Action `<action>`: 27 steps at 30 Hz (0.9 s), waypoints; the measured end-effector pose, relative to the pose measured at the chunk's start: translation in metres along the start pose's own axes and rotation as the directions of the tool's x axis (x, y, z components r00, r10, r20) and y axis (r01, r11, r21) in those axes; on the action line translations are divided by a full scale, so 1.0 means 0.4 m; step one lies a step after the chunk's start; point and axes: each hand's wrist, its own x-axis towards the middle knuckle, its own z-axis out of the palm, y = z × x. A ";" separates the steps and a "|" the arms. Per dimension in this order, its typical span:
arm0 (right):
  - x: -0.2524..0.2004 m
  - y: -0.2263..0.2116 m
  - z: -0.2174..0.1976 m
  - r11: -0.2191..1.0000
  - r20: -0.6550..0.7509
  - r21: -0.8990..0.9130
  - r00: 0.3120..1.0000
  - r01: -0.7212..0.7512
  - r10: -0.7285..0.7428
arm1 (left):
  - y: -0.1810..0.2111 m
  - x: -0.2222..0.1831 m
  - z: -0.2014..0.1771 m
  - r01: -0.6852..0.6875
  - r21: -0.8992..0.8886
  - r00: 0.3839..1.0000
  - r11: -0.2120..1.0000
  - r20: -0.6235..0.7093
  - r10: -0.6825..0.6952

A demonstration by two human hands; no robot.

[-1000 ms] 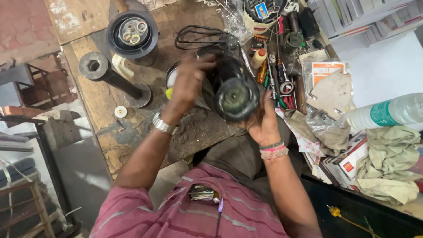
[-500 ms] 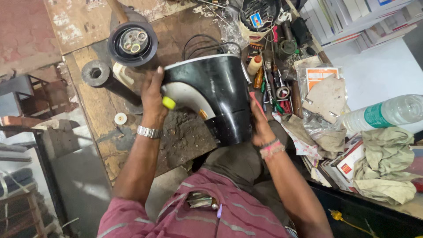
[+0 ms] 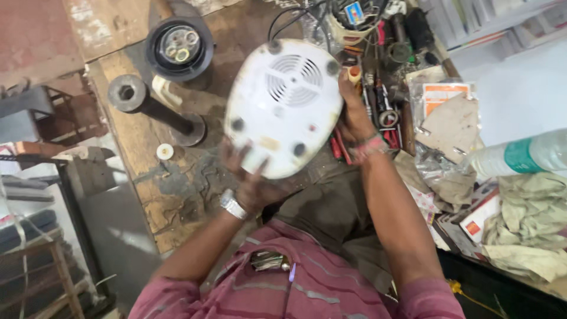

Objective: The person disassembles a small appliance, removes a cap, and uses a screwdriver and hammer to work on the base. They handle tools and parts on a cluttered workbench.

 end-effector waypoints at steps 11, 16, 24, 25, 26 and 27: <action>-0.330 -0.003 0.190 0.964 -0.316 -0.254 0.936 0.073 -0.154 | 0.099 0.032 0.023 0.152 -0.241 0.988 0.958 0.037 -0.147; -0.337 0.001 0.161 0.993 -0.267 -0.111 0.964 -0.039 0.008 | -0.057 0.205 0.024 0.791 -0.454 0.591 0.410 0.393 -0.705; -0.303 0.043 0.059 0.996 -0.107 -0.038 0.991 -0.080 0.076 | -0.215 0.298 0.071 0.617 -0.580 0.787 0.532 0.433 -0.439; -0.290 0.066 0.049 0.997 -0.085 -0.030 0.994 -0.066 0.063 | -0.232 0.311 0.064 0.660 -0.521 0.751 0.541 0.476 -0.458; -0.279 0.085 0.035 0.998 -0.068 -0.027 0.997 -0.050 0.048 | -0.250 0.331 0.060 0.699 -0.464 0.713 0.544 0.517 -0.474; -0.265 0.106 0.022 0.997 -0.053 -0.064 0.998 -0.037 0.034 | -0.262 0.352 0.060 0.733 -0.405 0.672 0.546 0.556 -0.489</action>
